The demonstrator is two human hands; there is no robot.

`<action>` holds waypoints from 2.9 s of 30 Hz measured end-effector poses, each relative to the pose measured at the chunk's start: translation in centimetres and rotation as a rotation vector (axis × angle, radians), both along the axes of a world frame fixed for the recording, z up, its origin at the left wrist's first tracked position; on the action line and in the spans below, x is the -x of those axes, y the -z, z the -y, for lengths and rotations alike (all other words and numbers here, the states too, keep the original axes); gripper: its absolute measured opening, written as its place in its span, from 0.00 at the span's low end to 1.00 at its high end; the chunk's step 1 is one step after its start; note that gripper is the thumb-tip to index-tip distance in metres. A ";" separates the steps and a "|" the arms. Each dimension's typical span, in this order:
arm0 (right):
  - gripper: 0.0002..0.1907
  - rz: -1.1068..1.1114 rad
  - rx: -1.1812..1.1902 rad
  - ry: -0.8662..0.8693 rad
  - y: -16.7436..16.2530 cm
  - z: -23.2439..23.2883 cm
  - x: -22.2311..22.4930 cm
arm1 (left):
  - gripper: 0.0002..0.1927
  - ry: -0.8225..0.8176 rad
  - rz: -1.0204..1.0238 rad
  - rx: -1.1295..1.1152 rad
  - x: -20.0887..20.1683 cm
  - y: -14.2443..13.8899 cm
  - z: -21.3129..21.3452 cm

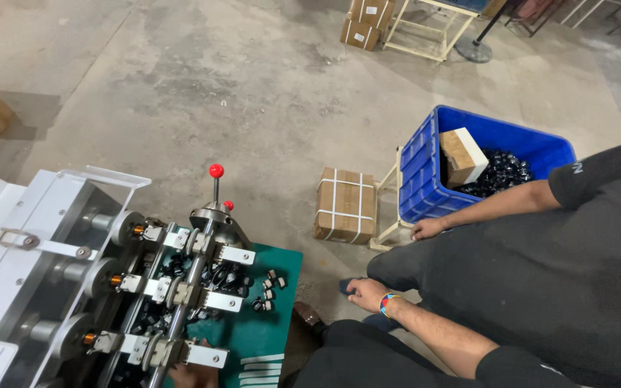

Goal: The person sits at a multi-station bench machine and loads small black cylindrical components into the machine's stations one at a time, pressing them into place by hand. They briefly handle white strip-like parts on the work surface and use scissors to trim or cut material at the machine.

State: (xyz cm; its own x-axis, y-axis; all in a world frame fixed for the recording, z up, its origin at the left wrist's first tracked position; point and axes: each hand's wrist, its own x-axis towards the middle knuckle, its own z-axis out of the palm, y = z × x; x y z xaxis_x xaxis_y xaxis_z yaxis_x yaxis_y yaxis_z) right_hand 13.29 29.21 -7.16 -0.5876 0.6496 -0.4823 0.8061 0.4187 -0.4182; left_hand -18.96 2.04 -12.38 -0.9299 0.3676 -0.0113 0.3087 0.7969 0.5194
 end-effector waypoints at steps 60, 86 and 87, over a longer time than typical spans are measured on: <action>0.20 -0.657 0.681 -0.600 -0.7 -0.5 16.6 | 0.17 -0.226 1.536 -1.251 -10.9 -2.7 -7.2; 0.19 -0.385 1.257 -0.181 5.1 -6.0 21.4 | 0.24 -0.467 0.611 -1.053 -16.0 -2.1 -11.1; 0.19 -0.269 1.248 -0.232 5.2 -5.8 20.8 | 0.23 -0.408 0.461 -0.899 -15.7 -2.7 -11.4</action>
